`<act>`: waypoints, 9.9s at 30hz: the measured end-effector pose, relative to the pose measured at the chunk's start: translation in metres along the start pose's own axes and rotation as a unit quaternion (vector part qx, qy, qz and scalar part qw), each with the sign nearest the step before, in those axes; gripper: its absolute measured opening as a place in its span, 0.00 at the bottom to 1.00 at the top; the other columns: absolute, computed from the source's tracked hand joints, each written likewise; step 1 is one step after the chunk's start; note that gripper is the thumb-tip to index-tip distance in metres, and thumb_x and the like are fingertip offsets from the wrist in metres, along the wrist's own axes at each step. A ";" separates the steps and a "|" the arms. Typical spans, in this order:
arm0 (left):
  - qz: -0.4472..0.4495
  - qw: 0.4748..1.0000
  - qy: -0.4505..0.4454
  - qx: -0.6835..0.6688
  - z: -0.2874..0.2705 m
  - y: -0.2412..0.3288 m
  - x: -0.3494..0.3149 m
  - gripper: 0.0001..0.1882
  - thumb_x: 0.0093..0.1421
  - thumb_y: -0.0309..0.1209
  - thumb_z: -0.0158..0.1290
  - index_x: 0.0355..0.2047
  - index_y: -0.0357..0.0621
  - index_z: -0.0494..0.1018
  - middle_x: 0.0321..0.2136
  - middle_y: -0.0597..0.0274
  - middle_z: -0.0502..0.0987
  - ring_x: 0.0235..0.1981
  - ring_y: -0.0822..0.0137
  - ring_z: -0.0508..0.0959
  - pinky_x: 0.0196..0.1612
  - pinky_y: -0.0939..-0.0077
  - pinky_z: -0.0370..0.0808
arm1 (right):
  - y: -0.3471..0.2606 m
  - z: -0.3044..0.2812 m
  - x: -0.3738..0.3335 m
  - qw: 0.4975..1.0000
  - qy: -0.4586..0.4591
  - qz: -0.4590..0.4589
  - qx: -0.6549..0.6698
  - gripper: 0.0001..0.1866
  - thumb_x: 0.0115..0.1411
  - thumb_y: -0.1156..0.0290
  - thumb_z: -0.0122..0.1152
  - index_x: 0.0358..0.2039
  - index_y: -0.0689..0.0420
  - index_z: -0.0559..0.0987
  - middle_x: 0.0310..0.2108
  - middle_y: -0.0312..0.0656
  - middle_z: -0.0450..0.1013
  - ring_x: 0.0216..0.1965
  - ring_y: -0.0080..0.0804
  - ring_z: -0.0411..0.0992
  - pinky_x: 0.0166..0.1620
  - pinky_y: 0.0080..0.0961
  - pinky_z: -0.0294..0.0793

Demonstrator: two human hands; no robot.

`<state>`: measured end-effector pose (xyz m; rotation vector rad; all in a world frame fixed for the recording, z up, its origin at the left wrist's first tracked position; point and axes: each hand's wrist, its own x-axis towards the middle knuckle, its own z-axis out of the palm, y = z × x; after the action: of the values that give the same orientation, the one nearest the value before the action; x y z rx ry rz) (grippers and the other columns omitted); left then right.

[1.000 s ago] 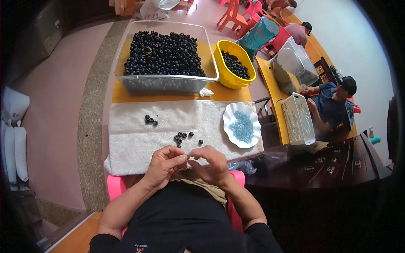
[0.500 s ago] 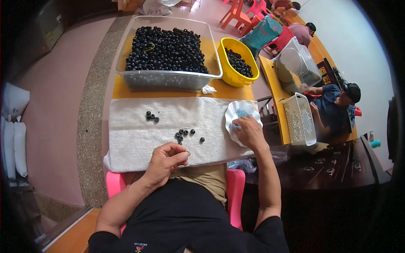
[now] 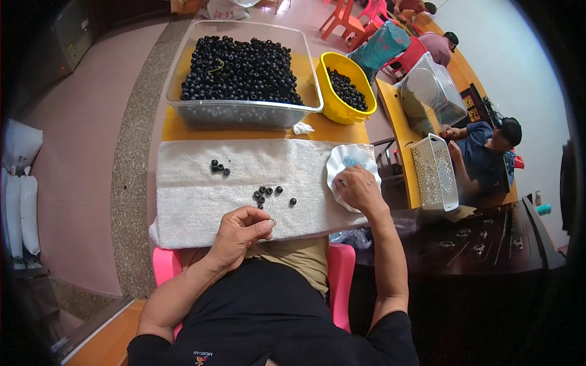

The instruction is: Sorting small black seeds or beads by hand on a table into different containers.

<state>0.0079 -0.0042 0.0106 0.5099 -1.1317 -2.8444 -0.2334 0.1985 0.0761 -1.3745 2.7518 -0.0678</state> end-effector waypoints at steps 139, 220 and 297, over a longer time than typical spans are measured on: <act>-0.028 0.989 -0.130 0.061 0.004 0.002 -0.004 0.09 0.61 0.21 0.57 0.40 0.38 0.70 0.37 0.63 0.76 0.38 0.73 0.78 0.43 0.78 0.79 | -0.121 0.044 -0.060 0.681 -0.055 -0.001 0.730 0.07 0.61 0.73 0.63 0.32 0.64 0.79 0.31 0.37 0.72 0.32 0.21 0.68 0.37 0.19 0.66; 0.082 0.994 -0.033 0.060 -0.011 0.005 0.006 0.11 0.61 0.24 0.58 0.44 0.34 0.75 0.34 0.59 0.80 0.35 0.71 0.81 0.41 0.77 0.80 | -0.119 0.059 -0.018 0.688 0.023 -0.008 0.725 0.05 0.59 0.80 0.62 0.37 0.67 0.78 0.37 0.42 0.72 0.37 0.27 0.74 0.41 0.29 0.82; 0.020 0.995 -0.063 0.081 -0.006 -0.004 0.002 0.13 0.62 0.25 0.58 0.46 0.34 0.74 0.38 0.62 0.79 0.36 0.74 0.79 0.43 0.80 0.78 | -0.114 0.052 -0.033 0.833 0.032 -0.101 0.543 0.09 0.59 0.83 0.61 0.40 0.62 0.81 0.37 0.40 0.75 0.40 0.24 0.72 0.42 0.19 0.71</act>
<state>0.0084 -0.0055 0.0030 0.3143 -1.3859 -2.7993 -0.1187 0.1558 0.0335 -1.2162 1.8851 -1.4271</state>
